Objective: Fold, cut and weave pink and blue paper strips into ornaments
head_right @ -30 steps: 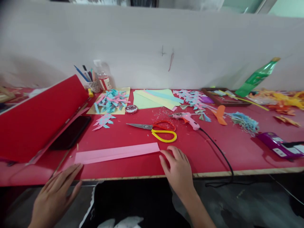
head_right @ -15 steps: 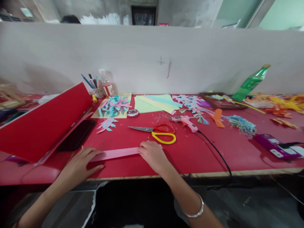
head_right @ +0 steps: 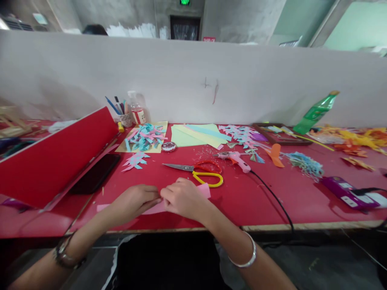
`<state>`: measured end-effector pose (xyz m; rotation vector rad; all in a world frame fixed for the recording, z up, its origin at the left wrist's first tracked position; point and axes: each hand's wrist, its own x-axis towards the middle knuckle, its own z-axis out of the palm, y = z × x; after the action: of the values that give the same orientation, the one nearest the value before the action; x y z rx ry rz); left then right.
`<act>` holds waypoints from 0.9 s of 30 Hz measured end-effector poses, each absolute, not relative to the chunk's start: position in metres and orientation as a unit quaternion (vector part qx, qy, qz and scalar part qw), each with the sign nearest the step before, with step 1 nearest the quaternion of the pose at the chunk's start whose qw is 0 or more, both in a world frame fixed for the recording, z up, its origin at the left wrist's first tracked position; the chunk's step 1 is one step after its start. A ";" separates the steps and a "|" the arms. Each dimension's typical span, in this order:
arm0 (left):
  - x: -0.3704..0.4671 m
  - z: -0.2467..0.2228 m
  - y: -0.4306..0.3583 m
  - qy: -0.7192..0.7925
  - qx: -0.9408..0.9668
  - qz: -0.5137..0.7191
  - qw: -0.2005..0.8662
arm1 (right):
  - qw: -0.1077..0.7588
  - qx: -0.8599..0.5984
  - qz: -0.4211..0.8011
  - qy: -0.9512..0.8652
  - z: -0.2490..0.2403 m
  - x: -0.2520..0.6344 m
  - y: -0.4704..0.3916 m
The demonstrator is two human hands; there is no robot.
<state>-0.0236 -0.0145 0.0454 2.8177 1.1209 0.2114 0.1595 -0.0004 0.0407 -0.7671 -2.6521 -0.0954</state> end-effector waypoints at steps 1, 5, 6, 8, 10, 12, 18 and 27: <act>-0.026 0.048 -0.014 0.364 0.927 0.070 0.063 | 0.193 -0.274 -0.029 -0.942 0.041 0.161 0.000; -0.041 0.059 -0.012 0.360 0.922 0.067 0.126 | 0.218 -0.295 -0.013 -0.930 0.040 0.180 0.003; -0.046 0.061 -0.012 0.361 0.920 0.062 0.137 | 0.222 -0.303 -0.018 -0.927 0.039 0.188 0.003; -0.058 0.065 -0.011 0.371 0.916 0.046 0.145 | 0.220 -0.320 -0.034 -0.921 0.036 0.206 0.006; -0.070 0.068 -0.010 0.389 0.911 0.033 0.135 | 0.215 -0.345 -0.057 -0.912 0.032 0.224 0.009; -0.079 0.071 -0.010 0.407 0.906 0.020 0.115 | 0.245 -0.388 -0.084 -0.884 0.031 0.235 0.012; -0.064 0.080 -0.011 0.379 0.922 0.001 0.077 | 0.294 -0.347 0.026 -0.890 0.055 0.202 0.002; -0.028 0.070 -0.014 0.342 0.932 0.084 -0.082 | 0.172 -0.292 0.106 -0.935 0.059 0.160 0.003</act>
<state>-0.0285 -0.0138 0.0696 3.0922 1.1340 0.2786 0.1595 0.0034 0.0592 -0.8281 -2.6531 0.3022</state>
